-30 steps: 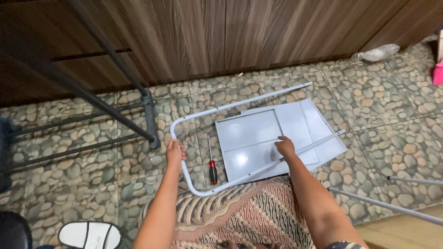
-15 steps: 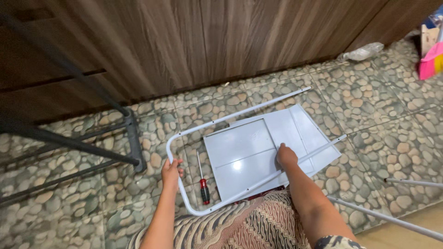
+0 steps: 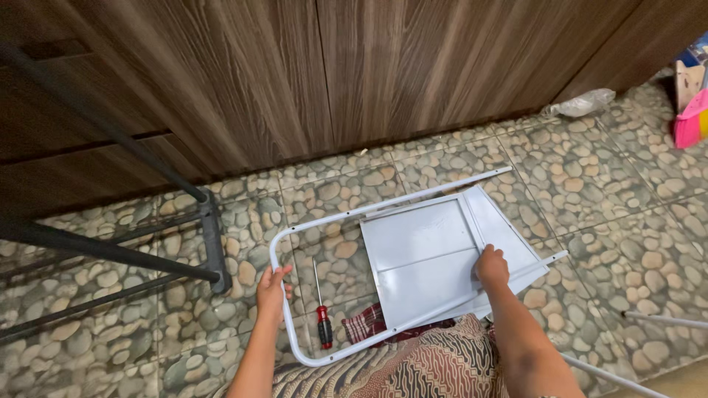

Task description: The person assembles a white metal shelving unit by connecting tubular frame pieces and inserting white panels. They align the frame, insert connectors, and fit panels into the frame, working with multiple parts on the floor.

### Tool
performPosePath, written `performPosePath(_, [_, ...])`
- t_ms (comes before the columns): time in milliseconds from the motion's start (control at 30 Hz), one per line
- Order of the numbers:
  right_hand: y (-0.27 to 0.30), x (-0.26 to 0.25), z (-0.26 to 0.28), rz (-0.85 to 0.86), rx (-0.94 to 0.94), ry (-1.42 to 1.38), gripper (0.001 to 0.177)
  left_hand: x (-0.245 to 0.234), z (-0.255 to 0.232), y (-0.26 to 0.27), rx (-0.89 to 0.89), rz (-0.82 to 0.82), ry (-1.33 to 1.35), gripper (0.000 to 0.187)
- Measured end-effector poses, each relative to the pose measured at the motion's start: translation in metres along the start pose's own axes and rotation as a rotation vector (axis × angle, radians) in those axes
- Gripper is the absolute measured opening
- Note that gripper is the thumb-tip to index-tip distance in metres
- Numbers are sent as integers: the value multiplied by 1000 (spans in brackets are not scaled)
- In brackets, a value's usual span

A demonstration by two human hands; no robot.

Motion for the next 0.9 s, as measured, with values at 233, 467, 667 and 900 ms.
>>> performPosePath(233, [29,-6,-16,-134,-22,-27,41,-3,-5,2,36,-29,-41,28])
performPosePath(467, [37,10,-7,-13,-35,57,27,1,-7,3,55,-20,-24,35])
performPosePath(667, [40,29,13,217,-18,41,32,-4,-6,10,23,117,123,42])
performPosePath(900, [30,29,41,481,-36,-282,38,-2,-13,18,43,243,170,51])
Point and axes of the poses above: each hand's wrist, its own y-axis away from the middle knuckle, its own x-axis out of the palm, z = x × y, the point moved 2 cm from there along -y, towards the middle knuckle
